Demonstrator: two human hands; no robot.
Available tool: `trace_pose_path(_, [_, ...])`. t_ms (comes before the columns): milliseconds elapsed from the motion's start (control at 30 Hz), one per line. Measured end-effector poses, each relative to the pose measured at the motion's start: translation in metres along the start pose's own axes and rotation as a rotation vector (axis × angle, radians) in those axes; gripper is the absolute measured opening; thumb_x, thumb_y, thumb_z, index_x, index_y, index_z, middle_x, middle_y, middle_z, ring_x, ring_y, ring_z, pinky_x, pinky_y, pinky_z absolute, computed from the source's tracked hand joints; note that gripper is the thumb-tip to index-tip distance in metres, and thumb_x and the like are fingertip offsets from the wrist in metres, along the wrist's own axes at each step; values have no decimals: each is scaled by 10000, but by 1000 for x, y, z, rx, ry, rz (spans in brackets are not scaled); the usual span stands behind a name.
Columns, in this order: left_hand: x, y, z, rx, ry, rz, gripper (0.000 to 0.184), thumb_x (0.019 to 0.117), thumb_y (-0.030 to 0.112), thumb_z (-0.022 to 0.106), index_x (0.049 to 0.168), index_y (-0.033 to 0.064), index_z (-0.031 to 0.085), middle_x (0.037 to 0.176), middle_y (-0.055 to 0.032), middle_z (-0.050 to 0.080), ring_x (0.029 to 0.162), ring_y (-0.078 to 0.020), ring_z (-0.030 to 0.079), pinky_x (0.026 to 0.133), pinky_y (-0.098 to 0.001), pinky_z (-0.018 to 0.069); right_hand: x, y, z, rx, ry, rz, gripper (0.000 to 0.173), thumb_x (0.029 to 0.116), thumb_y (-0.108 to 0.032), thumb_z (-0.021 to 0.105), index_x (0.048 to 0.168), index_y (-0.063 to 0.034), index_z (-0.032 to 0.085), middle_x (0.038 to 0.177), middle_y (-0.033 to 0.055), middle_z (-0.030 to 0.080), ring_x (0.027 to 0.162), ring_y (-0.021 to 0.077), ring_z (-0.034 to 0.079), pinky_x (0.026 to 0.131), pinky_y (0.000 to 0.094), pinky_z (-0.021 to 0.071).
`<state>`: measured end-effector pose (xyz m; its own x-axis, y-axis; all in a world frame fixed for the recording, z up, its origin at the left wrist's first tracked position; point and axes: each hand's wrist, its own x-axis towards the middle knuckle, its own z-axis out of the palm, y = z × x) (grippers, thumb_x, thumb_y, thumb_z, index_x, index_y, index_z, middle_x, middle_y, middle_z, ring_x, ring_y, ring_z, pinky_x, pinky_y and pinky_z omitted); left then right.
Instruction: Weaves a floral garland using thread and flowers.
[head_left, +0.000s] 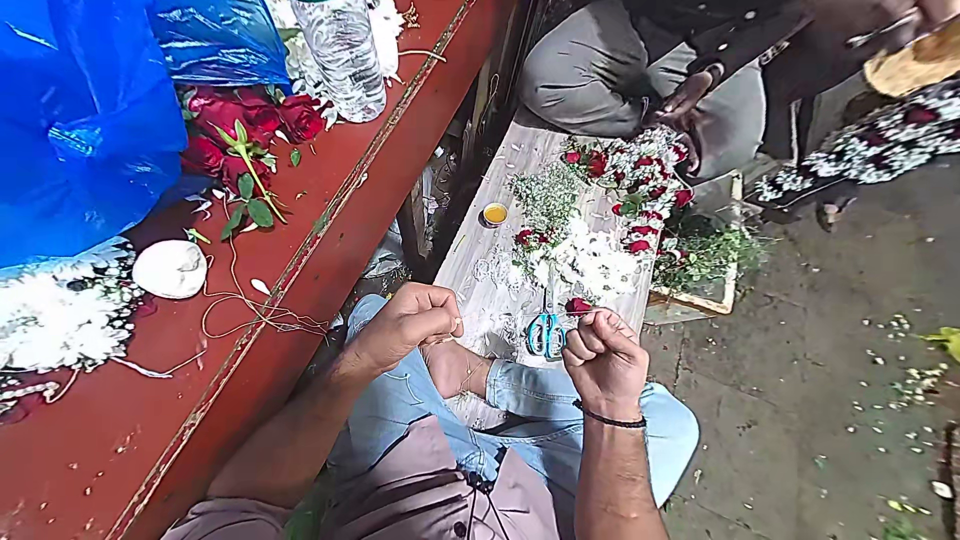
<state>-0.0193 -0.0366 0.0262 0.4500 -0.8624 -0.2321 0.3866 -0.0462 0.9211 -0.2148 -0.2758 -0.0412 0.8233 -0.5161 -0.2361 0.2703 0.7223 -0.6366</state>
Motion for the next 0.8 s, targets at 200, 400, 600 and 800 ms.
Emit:
trace_pose_path(200, [3, -1, 6, 143, 65, -17, 359, 898, 79, 651, 574, 113, 501, 540, 52, 468, 495, -14, 417, 480, -184, 325, -2, -1, 3, 4, -27, -4, 205, 1021, -115, 544, 891, -53, 690, 536, -79, 443, 432, 21, 391, 420, 194, 330])
trace_pose_path(400, [0, 2, 2, 17, -22, -62, 318, 923, 114, 385, 748, 99, 650, 584, 67, 490, 517, 2, 409, 508, -172, 331, -2, -7, -5, -1, 10, -15, 218, 1022, -117, 523, 881, -76, 684, 527, -83, 437, 421, 15, 385, 413, 185, 322])
trace_pose_path(600, [2, 5, 8, 35, 40, -65, 239, 884, 17, 500, 707, 71, 651, 561, 55, 481, 488, 9, 386, 471, -162, 302, -3, -6, -5, -6, 21, -13, 220, 1026, -122, 511, 889, -77, 678, 522, -87, 418, 417, 21, 378, 413, 190, 326])
trace_pose_path(800, [3, 3, 8, 99, 35, -64, 261, 922, 41, 548, 700, 68, 683, 534, 76, 471, 458, 27, 344, 443, -155, 266, -3, -7, -4, 2, 21, -16, 225, 1027, -115, 509, 885, -69, 678, 525, -83, 426, 421, 19, 385, 414, 188, 329])
